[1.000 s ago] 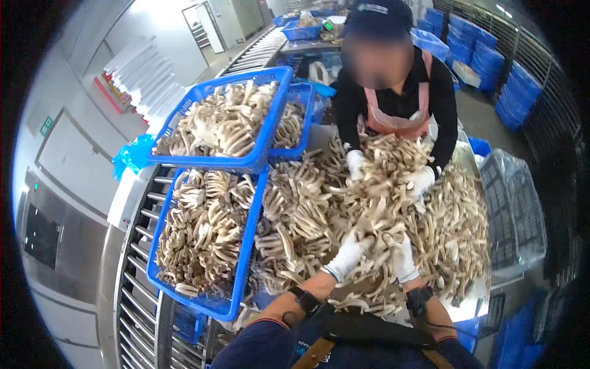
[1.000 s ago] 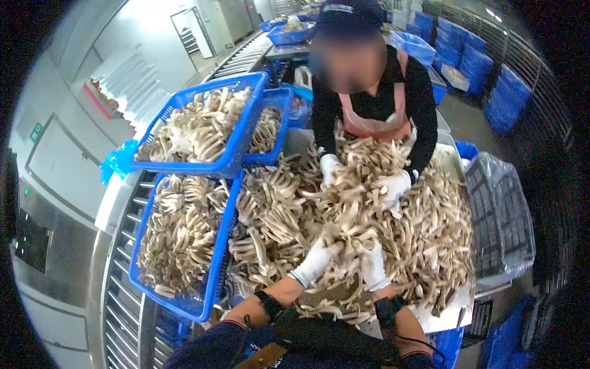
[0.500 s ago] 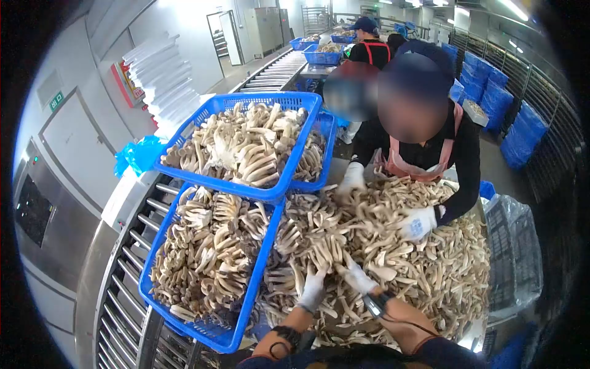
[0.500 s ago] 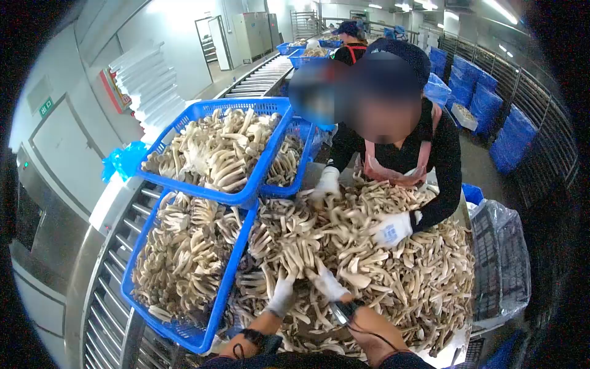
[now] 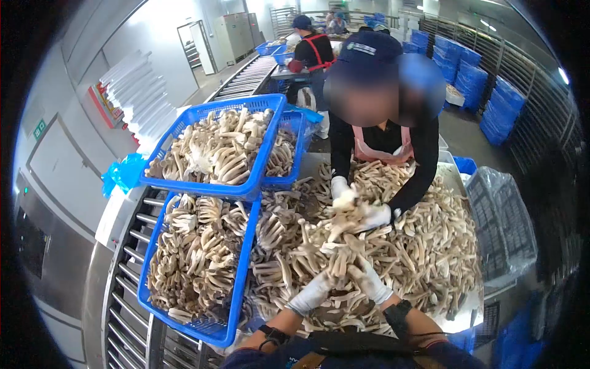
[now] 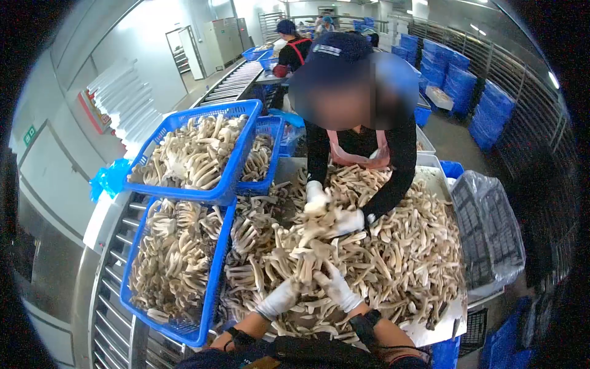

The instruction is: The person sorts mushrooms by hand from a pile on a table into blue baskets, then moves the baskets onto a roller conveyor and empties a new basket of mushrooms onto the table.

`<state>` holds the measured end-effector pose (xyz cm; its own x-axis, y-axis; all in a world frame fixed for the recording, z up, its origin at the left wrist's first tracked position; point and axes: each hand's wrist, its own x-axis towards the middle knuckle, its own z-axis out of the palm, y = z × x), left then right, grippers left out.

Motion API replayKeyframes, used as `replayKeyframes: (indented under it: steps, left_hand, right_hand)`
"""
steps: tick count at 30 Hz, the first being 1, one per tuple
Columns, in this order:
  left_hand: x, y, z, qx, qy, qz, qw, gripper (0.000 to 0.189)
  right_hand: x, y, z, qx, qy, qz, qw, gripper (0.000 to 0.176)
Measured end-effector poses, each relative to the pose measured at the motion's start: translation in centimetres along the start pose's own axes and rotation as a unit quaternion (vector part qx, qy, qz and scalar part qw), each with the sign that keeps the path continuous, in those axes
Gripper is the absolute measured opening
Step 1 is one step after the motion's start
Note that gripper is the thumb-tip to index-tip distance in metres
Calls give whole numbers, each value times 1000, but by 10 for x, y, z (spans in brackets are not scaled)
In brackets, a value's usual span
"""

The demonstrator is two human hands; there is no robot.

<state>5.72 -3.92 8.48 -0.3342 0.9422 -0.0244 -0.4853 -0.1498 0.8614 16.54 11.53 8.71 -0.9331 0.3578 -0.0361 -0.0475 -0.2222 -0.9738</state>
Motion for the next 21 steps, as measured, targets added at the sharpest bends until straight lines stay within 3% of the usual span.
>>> replayKeyframes:
  steps: [1, 3, 4, 5, 7, 9, 11, 12, 13, 14, 15, 16, 17, 18, 19, 20, 21]
  left_hand:
    - [-2, 0, 2, -58, 6, 1, 998, 71]
    - [-3, -2, 12, -102, 29, 3, 994, 70]
    - [-5, -4, 19, -89, 47, 3, 995, 68]
    - [-10, -4, 23, -31, 77, -70, 994, 61]
    - [-11, -9, 32, 21, 75, -80, 994, 48]
    - [-15, -7, 46, 32, 92, -85, 992, 35]
    - [-26, -25, 37, -18, 50, -154, 987, 36]
    - [-29, -34, 33, -44, 29, -188, 981, 36]
    - [-32, -34, 39, -24, 52, -145, 988, 33]
    - [-33, -32, 36, -38, 61, -191, 979, 32]
    - [-33, -29, 36, -121, 65, -194, 971, 30]
    - [-31, -28, 36, -204, 68, -194, 957, 29]
    - [-27, -33, 39, -172, 82, -124, 974, 28]
    - [-30, -36, 38, -79, 23, -113, 990, 25]
    - [-27, -39, 50, 7, 47, -109, 993, 24]
    - [-24, -43, 63, 93, 71, -103, 988, 23]
    - [-16, -58, 43, 121, -14, -61, 991, 26]
  right_hand:
    - [-15, -14, 7, -120, -4, -51, 992, 53]
    - [-32, 0, 12, -144, 34, -83, 985, 54]
    - [-37, -2, 17, -91, 64, -67, 992, 53]
    - [-40, -6, 23, -39, 95, -51, 993, 52]
    - [-39, -5, 27, 51, 139, -43, 988, 48]
    - [-35, 49, 2, -110, 150, -44, 982, 43]
    - [-45, 37, 3, -227, 128, -70, 963, 38]
    - [-52, 17, 1, -335, 102, -40, 936, 39]
    - [-59, -2, 3, -244, 104, -28, 964, 39]
    - [-64, -10, 4, -152, 104, -16, 983, 40]
    - [-68, 0, 0, 94, 153, -12, 984, 40]
    - [-68, 12, -7, 75, 190, -52, 978, 41]
    - [-67, 24, -9, 30, 215, -86, 972, 39]
    - [-66, 39, -10, -14, 241, -120, 963, 38]
    - [-61, 74, -13, -168, 275, -142, 936, 36]
    - [-62, 69, -17, -138, 228, -107, 958, 37]
    - [-64, 64, -20, -111, 181, -67, 975, 38]
